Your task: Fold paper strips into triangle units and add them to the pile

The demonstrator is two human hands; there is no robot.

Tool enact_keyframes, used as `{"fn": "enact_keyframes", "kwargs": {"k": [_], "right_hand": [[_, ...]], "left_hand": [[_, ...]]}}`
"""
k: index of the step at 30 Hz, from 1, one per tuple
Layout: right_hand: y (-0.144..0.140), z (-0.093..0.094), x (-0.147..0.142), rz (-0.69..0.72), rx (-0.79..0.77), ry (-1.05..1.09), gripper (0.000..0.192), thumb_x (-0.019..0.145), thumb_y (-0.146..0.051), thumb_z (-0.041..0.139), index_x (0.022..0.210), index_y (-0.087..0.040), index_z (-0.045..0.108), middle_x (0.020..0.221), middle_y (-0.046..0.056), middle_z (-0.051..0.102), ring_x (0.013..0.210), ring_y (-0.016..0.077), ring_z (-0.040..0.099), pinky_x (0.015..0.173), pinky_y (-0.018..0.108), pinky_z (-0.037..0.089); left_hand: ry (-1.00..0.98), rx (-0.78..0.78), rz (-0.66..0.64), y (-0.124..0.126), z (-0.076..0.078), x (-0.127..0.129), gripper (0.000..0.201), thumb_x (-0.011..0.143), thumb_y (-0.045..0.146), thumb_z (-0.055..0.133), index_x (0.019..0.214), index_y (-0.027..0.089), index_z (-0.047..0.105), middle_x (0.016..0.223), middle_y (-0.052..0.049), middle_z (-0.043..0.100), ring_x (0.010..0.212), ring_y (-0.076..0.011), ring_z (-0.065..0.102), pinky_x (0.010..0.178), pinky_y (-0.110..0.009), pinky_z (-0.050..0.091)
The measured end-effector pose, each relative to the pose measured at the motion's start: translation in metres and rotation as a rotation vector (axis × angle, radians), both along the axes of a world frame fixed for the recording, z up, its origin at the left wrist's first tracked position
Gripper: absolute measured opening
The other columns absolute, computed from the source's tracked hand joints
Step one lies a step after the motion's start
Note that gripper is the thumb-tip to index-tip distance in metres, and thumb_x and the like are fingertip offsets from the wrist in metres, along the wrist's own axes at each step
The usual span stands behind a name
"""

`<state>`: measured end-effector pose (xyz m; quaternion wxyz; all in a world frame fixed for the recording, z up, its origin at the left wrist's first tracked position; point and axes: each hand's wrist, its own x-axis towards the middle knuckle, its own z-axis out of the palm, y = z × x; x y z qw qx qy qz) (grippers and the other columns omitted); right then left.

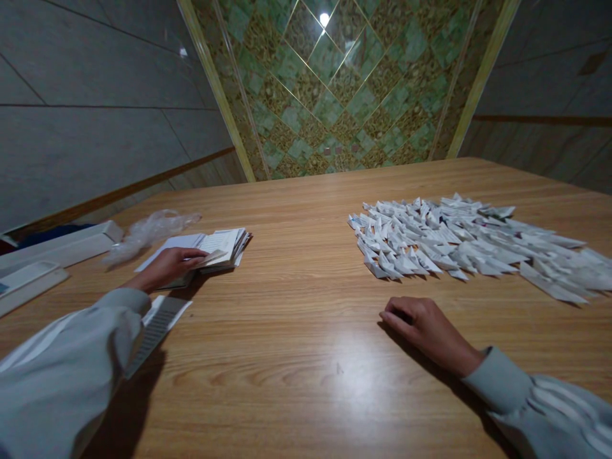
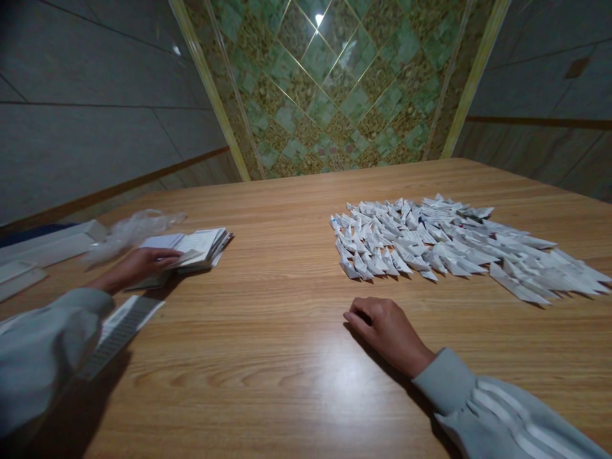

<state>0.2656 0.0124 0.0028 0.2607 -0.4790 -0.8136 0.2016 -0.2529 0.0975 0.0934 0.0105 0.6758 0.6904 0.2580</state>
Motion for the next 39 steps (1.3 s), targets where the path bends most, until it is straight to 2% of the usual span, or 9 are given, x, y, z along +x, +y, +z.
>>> {"fn": "enact_keyframes", "kwargs": {"k": [6, 12, 16, 19, 22, 27, 32, 36, 39], "right_hand": [[0.0, 0.0, -0.003, 0.06, 0.035, -0.001, 0.034, 0.097, -0.036, 0.05, 0.072, -0.018, 0.065, 0.07, 0.005, 0.07, 0.064, 0.0179, 0.064, 0.059, 0.027, 0.042], [0.001, -0.002, -0.004, 0.078, 0.09, 0.035, 0.027, 0.096, -0.03, 0.055, 0.074, -0.018, 0.065, 0.071, 0.004, 0.07, 0.065, 0.0172, 0.064, 0.06, 0.026, 0.042], [0.0, 0.006, -0.009, 0.102, 0.212, 0.143, 0.023, 0.097, -0.027, 0.055, 0.079, -0.018, 0.066, 0.075, 0.005, 0.07, 0.071, 0.0177, 0.064, 0.065, 0.027, 0.045], [-0.002, 0.013, -0.014, 0.108, 0.291, 0.233, 0.015, 0.098, -0.027, 0.056, 0.099, -0.017, 0.066, 0.087, 0.007, 0.07, 0.079, 0.0188, 0.065, 0.071, 0.03, 0.049], [-0.003, 0.015, -0.018, 0.126, 0.33, 0.266, 0.018, 0.097, -0.027, 0.057, 0.113, -0.02, 0.063, 0.098, 0.01, 0.07, 0.088, 0.021, 0.064, 0.076, 0.033, 0.052], [-0.005, 0.014, -0.018, 0.159, 0.326, 0.307, 0.03, 0.095, -0.027, 0.059, 0.125, -0.021, 0.057, 0.108, 0.012, 0.067, 0.097, 0.0229, 0.062, 0.081, 0.036, 0.052], [-0.01, 0.018, -0.02, 0.321, 0.352, 0.178, 0.034, 0.092, -0.04, 0.064, 0.118, -0.019, 0.062, 0.108, 0.013, 0.068, 0.098, 0.0255, 0.059, 0.085, 0.039, 0.047], [-0.014, 0.01, -0.022, 0.433, 0.295, -0.007, 0.008, 0.093, -0.022, 0.062, 0.097, -0.02, 0.068, 0.096, 0.007, 0.072, 0.09, 0.0215, 0.06, 0.084, 0.036, 0.042], [-0.014, 0.004, -0.019, 0.389, 0.19, 0.009, 0.011, 0.092, -0.015, 0.06, 0.088, -0.018, 0.07, 0.082, 0.006, 0.072, 0.081, 0.0191, 0.063, 0.08, 0.033, 0.042]], "left_hand": [[0.037, 0.111, 0.084, -0.015, 0.007, 0.015, 0.027, 0.083, 0.041, 0.067, 0.081, 0.015, 0.075, 0.066, 0.007, 0.073, 0.075, -0.0172, 0.065, 0.07, -0.019, 0.044], [-0.018, 0.206, 0.034, -0.038, 0.006, 0.064, 0.027, 0.086, 0.04, 0.065, 0.088, 0.014, 0.073, 0.073, 0.006, 0.073, 0.074, -0.0158, 0.066, 0.071, -0.022, 0.047], [-0.084, 0.194, -0.111, -0.06, -0.007, 0.119, 0.031, 0.082, 0.05, 0.067, 0.079, 0.02, 0.075, 0.075, 0.0, 0.076, 0.068, -0.0177, 0.067, 0.065, -0.026, 0.051], [-0.153, 0.248, -0.404, -0.078, -0.019, 0.163, 0.028, 0.081, 0.048, 0.07, 0.072, 0.022, 0.074, 0.075, -0.003, 0.077, 0.07, -0.0201, 0.071, 0.067, -0.029, 0.053], [-0.203, 0.194, -0.586, -0.09, -0.031, 0.198, 0.021, 0.087, 0.039, 0.069, 0.075, 0.022, 0.073, 0.076, -0.003, 0.077, 0.071, -0.0181, 0.072, 0.064, -0.025, 0.053], [-0.215, 0.22, -0.696, -0.097, -0.047, 0.227, 0.02, 0.089, 0.035, 0.069, 0.075, 0.02, 0.069, 0.075, -0.004, 0.076, 0.069, -0.0171, 0.072, 0.064, -0.024, 0.053], [-0.112, 0.217, -0.722, -0.114, -0.059, 0.247, 0.02, 0.091, 0.033, 0.066, 0.076, 0.021, 0.068, 0.072, -0.005, 0.073, 0.068, -0.0177, 0.07, 0.065, -0.025, 0.053], [-0.051, 0.127, -0.788, -0.133, -0.07, 0.26, 0.015, 0.089, 0.035, 0.068, 0.082, 0.022, 0.068, 0.081, -0.006, 0.075, 0.075, -0.0204, 0.071, 0.071, -0.028, 0.054], [-0.049, 0.011, -0.793, -0.135, -0.078, 0.259, 0.031, 0.084, 0.043, 0.072, 0.105, 0.022, 0.066, 0.096, -0.009, 0.075, 0.084, -0.0241, 0.071, 0.073, -0.031, 0.055]]}}
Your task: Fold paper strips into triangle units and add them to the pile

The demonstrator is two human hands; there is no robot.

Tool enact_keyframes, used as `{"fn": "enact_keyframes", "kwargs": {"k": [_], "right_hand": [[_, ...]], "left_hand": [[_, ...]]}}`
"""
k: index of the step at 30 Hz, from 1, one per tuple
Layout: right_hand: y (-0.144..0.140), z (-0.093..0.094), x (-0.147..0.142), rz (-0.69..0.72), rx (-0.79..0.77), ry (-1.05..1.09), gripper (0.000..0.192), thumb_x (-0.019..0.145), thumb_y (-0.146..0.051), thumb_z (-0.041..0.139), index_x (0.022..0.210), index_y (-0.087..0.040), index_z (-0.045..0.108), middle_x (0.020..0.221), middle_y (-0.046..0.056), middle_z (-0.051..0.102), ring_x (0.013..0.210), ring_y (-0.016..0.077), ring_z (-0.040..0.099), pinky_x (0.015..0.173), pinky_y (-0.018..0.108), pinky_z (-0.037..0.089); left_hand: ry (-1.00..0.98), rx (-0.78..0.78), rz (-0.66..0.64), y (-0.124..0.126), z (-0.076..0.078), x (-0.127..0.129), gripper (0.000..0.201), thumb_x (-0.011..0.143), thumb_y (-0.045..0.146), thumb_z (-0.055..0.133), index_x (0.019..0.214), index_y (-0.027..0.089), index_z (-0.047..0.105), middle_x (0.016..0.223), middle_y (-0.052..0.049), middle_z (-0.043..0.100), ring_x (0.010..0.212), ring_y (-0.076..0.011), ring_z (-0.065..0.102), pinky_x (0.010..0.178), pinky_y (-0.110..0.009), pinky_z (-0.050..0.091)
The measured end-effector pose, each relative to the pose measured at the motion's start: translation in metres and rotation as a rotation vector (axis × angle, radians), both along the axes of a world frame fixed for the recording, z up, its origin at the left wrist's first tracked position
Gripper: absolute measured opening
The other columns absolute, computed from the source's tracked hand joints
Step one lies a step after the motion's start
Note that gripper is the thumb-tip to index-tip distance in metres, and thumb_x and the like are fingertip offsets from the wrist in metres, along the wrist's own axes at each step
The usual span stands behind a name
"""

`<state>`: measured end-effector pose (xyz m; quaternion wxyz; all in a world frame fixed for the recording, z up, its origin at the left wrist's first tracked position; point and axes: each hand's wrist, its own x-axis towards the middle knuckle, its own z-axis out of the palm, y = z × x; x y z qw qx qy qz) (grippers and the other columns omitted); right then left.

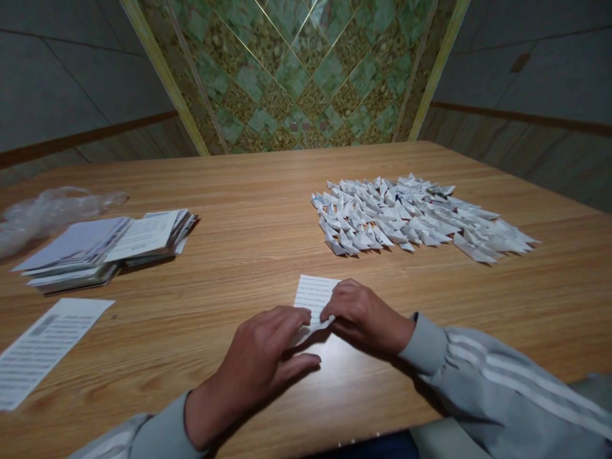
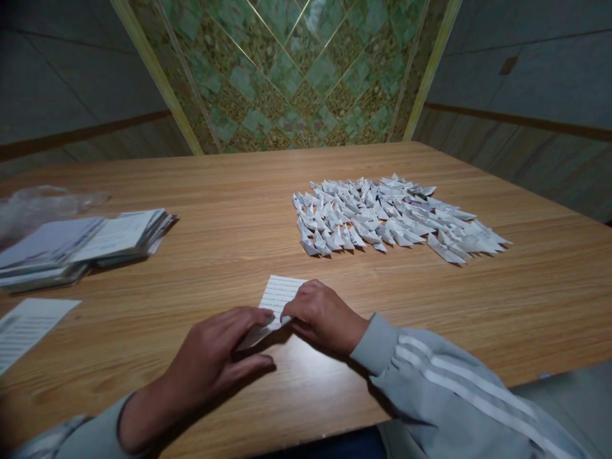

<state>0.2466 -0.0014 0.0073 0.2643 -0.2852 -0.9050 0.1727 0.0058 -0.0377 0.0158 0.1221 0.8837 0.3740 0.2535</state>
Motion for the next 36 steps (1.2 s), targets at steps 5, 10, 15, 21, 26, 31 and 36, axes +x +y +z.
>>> {"fn": "enact_keyframes", "kwargs": {"k": [5, 10, 15, 21, 26, 31, 36], "right_hand": [[0.006, 0.006, 0.012, 0.057, -0.246, 0.029, 0.021, 0.099, -0.026, 0.056, 0.095, -0.019, 0.076, 0.079, 0.004, 0.075, 0.073, 0.0163, 0.063, 0.077, 0.03, 0.044], [0.012, 0.014, 0.021, 0.135, -0.411, 0.087, 0.036, 0.102, -0.042, 0.051, 0.098, -0.018, 0.077, 0.086, 0.006, 0.076, 0.077, 0.0165, 0.064, 0.078, 0.031, 0.046], [0.008, 0.015, 0.016, 0.054, -0.417, 0.084, 0.046, 0.099, -0.052, 0.05, 0.081, -0.016, 0.073, 0.075, 0.004, 0.068, 0.072, 0.0159, 0.06, 0.07, 0.028, 0.044], [0.007, 0.003, 0.005, -0.208, -0.27, -0.017, 0.041, 0.098, -0.041, 0.057, 0.065, -0.017, 0.058, 0.068, 0.001, 0.058, 0.072, 0.0159, 0.052, 0.07, 0.029, 0.036], [0.006, -0.002, 0.002, -0.436, -0.113, -0.17, 0.033, 0.087, -0.036, 0.074, 0.066, -0.017, 0.058, 0.075, 0.002, 0.06, 0.079, 0.0193, 0.051, 0.071, 0.031, 0.029], [0.003, 0.0, 0.0, -0.48, -0.082, -0.242, 0.029, 0.089, -0.035, 0.072, 0.07, -0.017, 0.061, 0.077, 0.003, 0.062, 0.08, 0.0201, 0.052, 0.072, 0.032, 0.03], [0.001, 0.003, -0.004, -0.51, -0.037, -0.331, 0.027, 0.094, -0.032, 0.065, 0.072, -0.017, 0.062, 0.076, 0.004, 0.063, 0.08, 0.0206, 0.054, 0.074, 0.033, 0.031]], "left_hand": [[-0.024, -0.153, 0.007, 0.014, -0.005, -0.009, 0.015, 0.093, 0.03, 0.061, 0.104, 0.023, 0.069, 0.096, -0.007, 0.073, 0.087, -0.0214, 0.068, 0.076, -0.031, 0.053], [-0.058, -0.108, -0.032, 0.015, -0.006, -0.005, 0.017, 0.096, 0.026, 0.057, 0.089, 0.022, 0.071, 0.08, -0.004, 0.073, 0.074, -0.0187, 0.066, 0.068, -0.028, 0.049], [-0.095, -0.143, 0.093, 0.005, -0.01, 0.0, 0.013, 0.094, 0.03, 0.06, 0.099, 0.022, 0.068, 0.08, -0.001, 0.073, 0.068, -0.017, 0.067, 0.061, -0.024, 0.048], [-0.058, -0.101, 0.229, 0.01, -0.017, 0.0, 0.056, 0.093, 0.038, 0.061, 0.145, 0.024, 0.047, 0.077, 0.002, 0.072, 0.058, -0.0172, 0.065, 0.054, -0.024, 0.045], [-0.046, 0.01, 0.196, 0.01, -0.017, 0.001, 0.061, 0.095, 0.039, 0.058, 0.15, 0.022, 0.039, 0.077, 0.0, 0.07, 0.062, -0.0182, 0.066, 0.055, -0.024, 0.045], [0.009, 0.128, 0.104, 0.007, -0.016, -0.002, 0.039, 0.099, 0.034, 0.052, 0.135, 0.02, 0.054, 0.089, -0.005, 0.073, 0.074, -0.0201, 0.068, 0.066, -0.028, 0.05], [0.153, 0.211, 0.111, 0.007, -0.015, -0.004, 0.025, 0.101, 0.029, 0.047, 0.118, 0.021, 0.065, 0.081, -0.004, 0.066, 0.071, -0.0203, 0.062, 0.064, -0.03, 0.047]]}}
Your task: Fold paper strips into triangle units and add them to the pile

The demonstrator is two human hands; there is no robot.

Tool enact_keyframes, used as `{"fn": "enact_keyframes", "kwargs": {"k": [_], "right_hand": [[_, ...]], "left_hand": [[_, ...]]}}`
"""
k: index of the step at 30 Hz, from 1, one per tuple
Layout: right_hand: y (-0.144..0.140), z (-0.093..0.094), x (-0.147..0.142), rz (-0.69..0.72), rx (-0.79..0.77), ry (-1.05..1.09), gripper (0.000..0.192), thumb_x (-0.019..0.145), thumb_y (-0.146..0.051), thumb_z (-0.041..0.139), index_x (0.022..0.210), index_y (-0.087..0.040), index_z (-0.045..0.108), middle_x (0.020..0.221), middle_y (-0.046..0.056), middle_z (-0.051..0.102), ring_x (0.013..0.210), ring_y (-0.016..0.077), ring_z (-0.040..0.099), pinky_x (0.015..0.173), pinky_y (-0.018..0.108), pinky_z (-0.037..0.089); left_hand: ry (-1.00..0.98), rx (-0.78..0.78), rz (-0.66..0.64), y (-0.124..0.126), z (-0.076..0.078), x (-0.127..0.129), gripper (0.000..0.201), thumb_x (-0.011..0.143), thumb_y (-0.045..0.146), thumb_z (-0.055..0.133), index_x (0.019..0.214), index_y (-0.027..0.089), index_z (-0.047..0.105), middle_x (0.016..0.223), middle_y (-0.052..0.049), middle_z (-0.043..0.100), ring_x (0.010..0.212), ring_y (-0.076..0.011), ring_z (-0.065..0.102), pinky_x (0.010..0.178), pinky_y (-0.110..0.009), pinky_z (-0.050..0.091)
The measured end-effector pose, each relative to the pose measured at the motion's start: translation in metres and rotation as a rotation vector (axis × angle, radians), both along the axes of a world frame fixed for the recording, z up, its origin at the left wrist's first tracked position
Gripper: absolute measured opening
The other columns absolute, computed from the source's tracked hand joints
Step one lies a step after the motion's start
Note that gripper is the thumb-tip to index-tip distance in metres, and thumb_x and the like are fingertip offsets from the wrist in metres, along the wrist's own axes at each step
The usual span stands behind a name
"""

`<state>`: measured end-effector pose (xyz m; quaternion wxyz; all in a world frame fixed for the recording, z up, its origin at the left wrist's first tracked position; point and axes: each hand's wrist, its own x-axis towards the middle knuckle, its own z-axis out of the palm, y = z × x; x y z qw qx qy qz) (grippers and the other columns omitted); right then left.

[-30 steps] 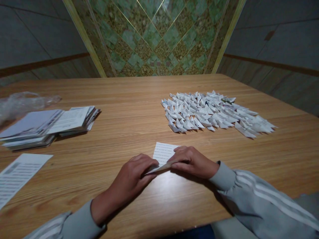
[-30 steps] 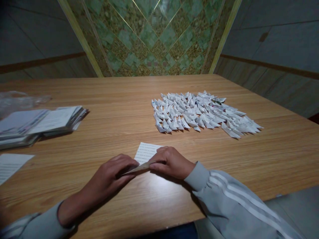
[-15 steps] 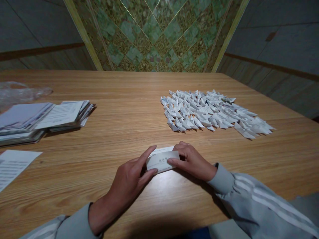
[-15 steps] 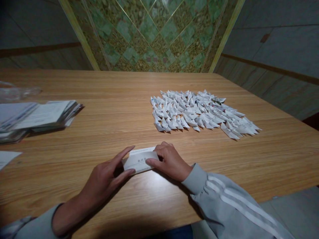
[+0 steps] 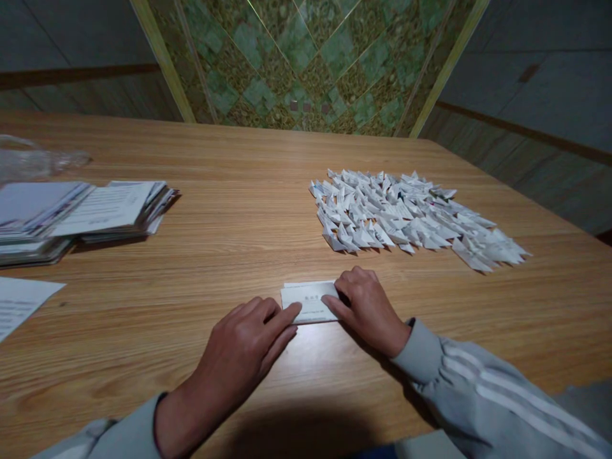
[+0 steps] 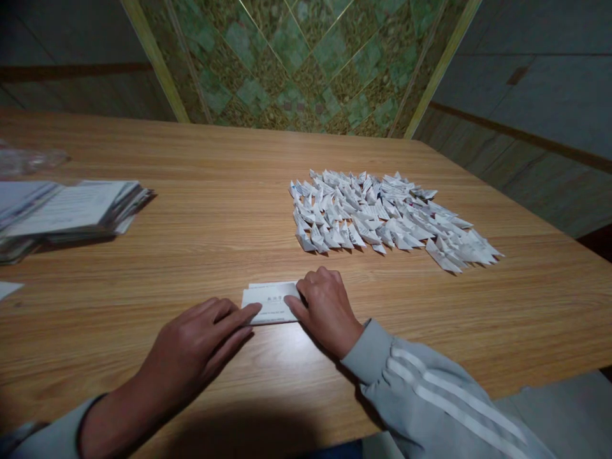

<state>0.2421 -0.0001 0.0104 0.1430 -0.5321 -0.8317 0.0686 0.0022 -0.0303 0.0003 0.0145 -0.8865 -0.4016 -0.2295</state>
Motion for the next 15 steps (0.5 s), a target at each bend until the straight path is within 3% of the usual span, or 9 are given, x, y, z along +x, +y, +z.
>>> {"fn": "enact_keyframes", "kwargs": {"k": [9, 12, 15], "right_hand": [[-0.0007, -0.002, -0.0027, -0.024, 0.042, -0.054, 0.021, 0.093, -0.029, 0.065, 0.076, -0.017, 0.064, 0.077, 0.005, 0.065, 0.079, 0.0214, 0.054, 0.074, 0.033, 0.031], [-0.0021, -0.0023, -0.0023, -0.013, 0.053, -0.04, 0.02, 0.092, -0.028, 0.066, 0.076, -0.017, 0.064, 0.078, 0.005, 0.066, 0.08, 0.0216, 0.054, 0.074, 0.033, 0.031], [-0.003, -0.0022, -0.0021, -0.001, 0.086, -0.041, 0.018, 0.092, -0.025, 0.066, 0.076, -0.017, 0.064, 0.077, 0.005, 0.066, 0.079, 0.0217, 0.054, 0.074, 0.033, 0.03]], "left_hand": [[0.088, 0.078, 0.002, -0.0018, 0.0025, 0.0033, 0.03, 0.098, 0.026, 0.051, 0.126, 0.016, 0.059, 0.087, -0.008, 0.062, 0.076, -0.0239, 0.057, 0.066, -0.035, 0.046], [0.08, 0.156, -0.052, -0.0038, 0.0024, 0.0065, 0.031, 0.098, 0.024, 0.052, 0.128, 0.016, 0.058, 0.112, -0.014, 0.065, 0.099, -0.0293, 0.059, 0.086, -0.044, 0.046], [0.134, 0.142, -0.184, -0.0045, -0.0022, 0.0093, 0.042, 0.1, 0.034, 0.05, 0.137, 0.014, 0.052, 0.14, -0.017, 0.057, 0.129, -0.0333, 0.047, 0.11, -0.051, 0.03]]}}
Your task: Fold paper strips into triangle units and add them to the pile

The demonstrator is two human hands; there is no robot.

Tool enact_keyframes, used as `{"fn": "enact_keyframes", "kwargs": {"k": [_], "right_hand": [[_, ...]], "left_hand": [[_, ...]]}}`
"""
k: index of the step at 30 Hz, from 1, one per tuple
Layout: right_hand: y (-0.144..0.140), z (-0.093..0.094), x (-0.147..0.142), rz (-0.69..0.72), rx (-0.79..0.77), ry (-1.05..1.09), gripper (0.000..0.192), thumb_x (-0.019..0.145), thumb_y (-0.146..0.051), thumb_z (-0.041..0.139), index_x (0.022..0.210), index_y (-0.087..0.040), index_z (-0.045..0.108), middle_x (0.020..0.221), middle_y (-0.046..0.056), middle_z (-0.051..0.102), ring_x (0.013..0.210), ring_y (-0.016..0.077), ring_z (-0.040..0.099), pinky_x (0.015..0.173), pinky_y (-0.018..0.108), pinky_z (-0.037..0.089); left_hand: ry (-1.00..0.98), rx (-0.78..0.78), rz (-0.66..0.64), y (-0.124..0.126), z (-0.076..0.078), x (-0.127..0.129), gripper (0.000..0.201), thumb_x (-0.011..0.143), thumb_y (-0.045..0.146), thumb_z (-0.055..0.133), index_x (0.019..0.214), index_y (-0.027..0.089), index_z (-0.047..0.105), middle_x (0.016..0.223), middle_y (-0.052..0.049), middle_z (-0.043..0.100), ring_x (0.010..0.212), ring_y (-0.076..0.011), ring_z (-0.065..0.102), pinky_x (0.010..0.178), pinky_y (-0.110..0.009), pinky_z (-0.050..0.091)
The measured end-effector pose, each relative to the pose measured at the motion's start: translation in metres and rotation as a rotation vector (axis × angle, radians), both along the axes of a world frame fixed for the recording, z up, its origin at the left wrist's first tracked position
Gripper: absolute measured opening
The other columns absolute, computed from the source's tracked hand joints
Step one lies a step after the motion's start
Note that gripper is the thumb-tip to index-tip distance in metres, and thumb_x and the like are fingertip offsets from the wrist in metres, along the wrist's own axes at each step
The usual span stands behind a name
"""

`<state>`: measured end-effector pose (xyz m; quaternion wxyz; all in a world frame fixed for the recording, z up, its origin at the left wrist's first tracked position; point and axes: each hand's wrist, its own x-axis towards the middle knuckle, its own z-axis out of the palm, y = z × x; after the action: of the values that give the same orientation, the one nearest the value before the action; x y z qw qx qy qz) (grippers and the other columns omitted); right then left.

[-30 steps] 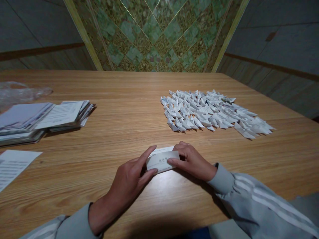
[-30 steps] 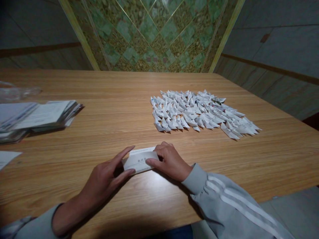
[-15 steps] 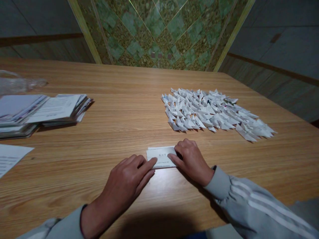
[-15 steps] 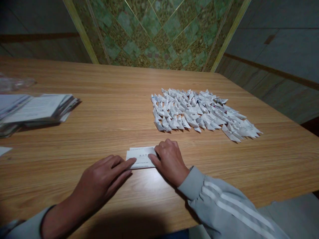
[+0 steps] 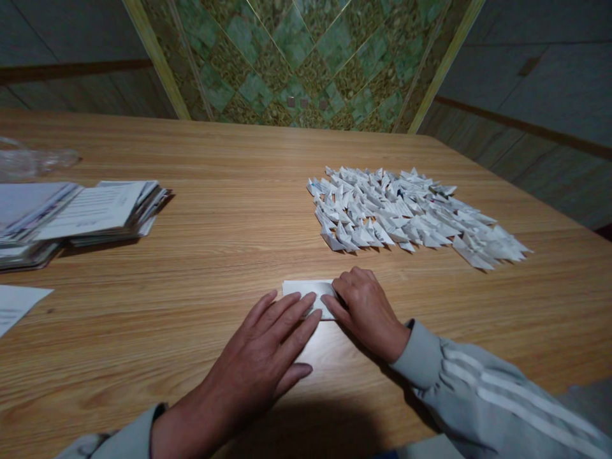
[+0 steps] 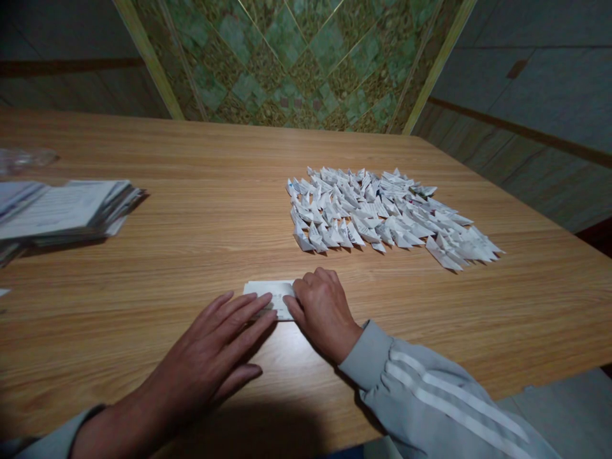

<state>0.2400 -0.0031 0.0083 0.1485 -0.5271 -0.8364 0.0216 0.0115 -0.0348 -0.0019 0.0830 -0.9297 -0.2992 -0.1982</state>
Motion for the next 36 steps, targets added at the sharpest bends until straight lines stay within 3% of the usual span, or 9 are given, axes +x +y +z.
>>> {"fn": "enact_keyframes", "kwargs": {"k": [3, 7, 17, 23, 29, 32, 36], "right_hand": [[0.0, -0.001, 0.0, 0.009, 0.028, -0.002, 0.019, 0.093, -0.024, 0.064, 0.076, -0.017, 0.063, 0.076, 0.005, 0.066, 0.078, 0.0218, 0.053, 0.073, 0.033, 0.029], [0.002, -0.003, 0.0, 0.012, 0.043, -0.007, 0.019, 0.093, -0.024, 0.063, 0.075, -0.017, 0.063, 0.076, 0.005, 0.065, 0.077, 0.0216, 0.053, 0.073, 0.033, 0.029], [0.001, -0.007, -0.004, 0.012, 0.129, -0.07, 0.013, 0.091, -0.019, 0.063, 0.079, -0.018, 0.062, 0.076, 0.005, 0.065, 0.079, 0.0227, 0.052, 0.073, 0.034, 0.028], [0.0, -0.009, -0.007, -0.012, 0.168, -0.13, 0.012, 0.09, -0.021, 0.066, 0.078, -0.02, 0.061, 0.075, 0.004, 0.064, 0.08, 0.0239, 0.052, 0.075, 0.036, 0.029], [-0.002, -0.006, -0.008, -0.059, 0.143, -0.167, 0.009, 0.093, -0.025, 0.061, 0.086, -0.019, 0.059, 0.08, 0.006, 0.063, 0.083, 0.0256, 0.052, 0.08, 0.039, 0.029], [-0.004, -0.008, -0.006, -0.09, 0.142, -0.153, 0.012, 0.093, -0.027, 0.06, 0.099, -0.016, 0.06, 0.087, 0.008, 0.065, 0.086, 0.0267, 0.053, 0.081, 0.04, 0.03], [-0.006, -0.013, -0.003, -0.097, 0.181, -0.139, 0.031, 0.093, -0.027, 0.06, 0.12, -0.012, 0.055, 0.093, 0.01, 0.067, 0.088, 0.0269, 0.054, 0.082, 0.039, 0.031]], "left_hand": [[0.065, -0.041, -0.051, 0.001, -0.007, 0.001, 0.06, 0.098, 0.049, 0.05, 0.145, 0.012, 0.044, 0.151, -0.016, 0.048, 0.142, -0.033, 0.035, 0.118, -0.048, 0.017], [0.1, -0.097, -0.047, 0.001, -0.014, -0.001, 0.07, 0.095, 0.052, 0.055, 0.15, 0.012, 0.038, 0.157, -0.015, 0.042, 0.147, -0.0301, 0.028, 0.122, -0.046, 0.005], [0.119, -0.136, -0.014, -0.001, -0.019, -0.004, 0.079, 0.093, 0.055, 0.058, 0.156, 0.018, 0.028, 0.163, -0.011, 0.032, 0.152, -0.0265, 0.018, 0.124, -0.043, 0.0], [0.136, -0.17, -0.003, -0.001, -0.025, -0.005, 0.08, 0.092, 0.057, 0.058, 0.156, 0.02, 0.029, 0.163, -0.011, 0.032, 0.152, -0.028, 0.02, 0.123, -0.047, 0.006], [0.164, -0.266, 0.008, 0.001, -0.017, -0.003, 0.076, 0.093, 0.056, 0.056, 0.156, 0.023, 0.03, 0.162, -0.013, 0.034, 0.149, -0.0313, 0.03, 0.12, -0.053, 0.021], [0.158, -0.301, -0.006, 0.002, -0.013, -0.006, 0.077, 0.093, 0.058, 0.054, 0.157, 0.025, 0.028, 0.162, -0.013, 0.032, 0.149, -0.031, 0.031, 0.12, -0.054, 0.024], [0.139, -0.313, -0.017, 0.0, -0.01, -0.015, 0.081, 0.093, 0.062, 0.051, 0.159, 0.027, 0.018, 0.162, -0.011, 0.032, 0.149, -0.0287, 0.031, 0.121, -0.053, 0.022]]}}
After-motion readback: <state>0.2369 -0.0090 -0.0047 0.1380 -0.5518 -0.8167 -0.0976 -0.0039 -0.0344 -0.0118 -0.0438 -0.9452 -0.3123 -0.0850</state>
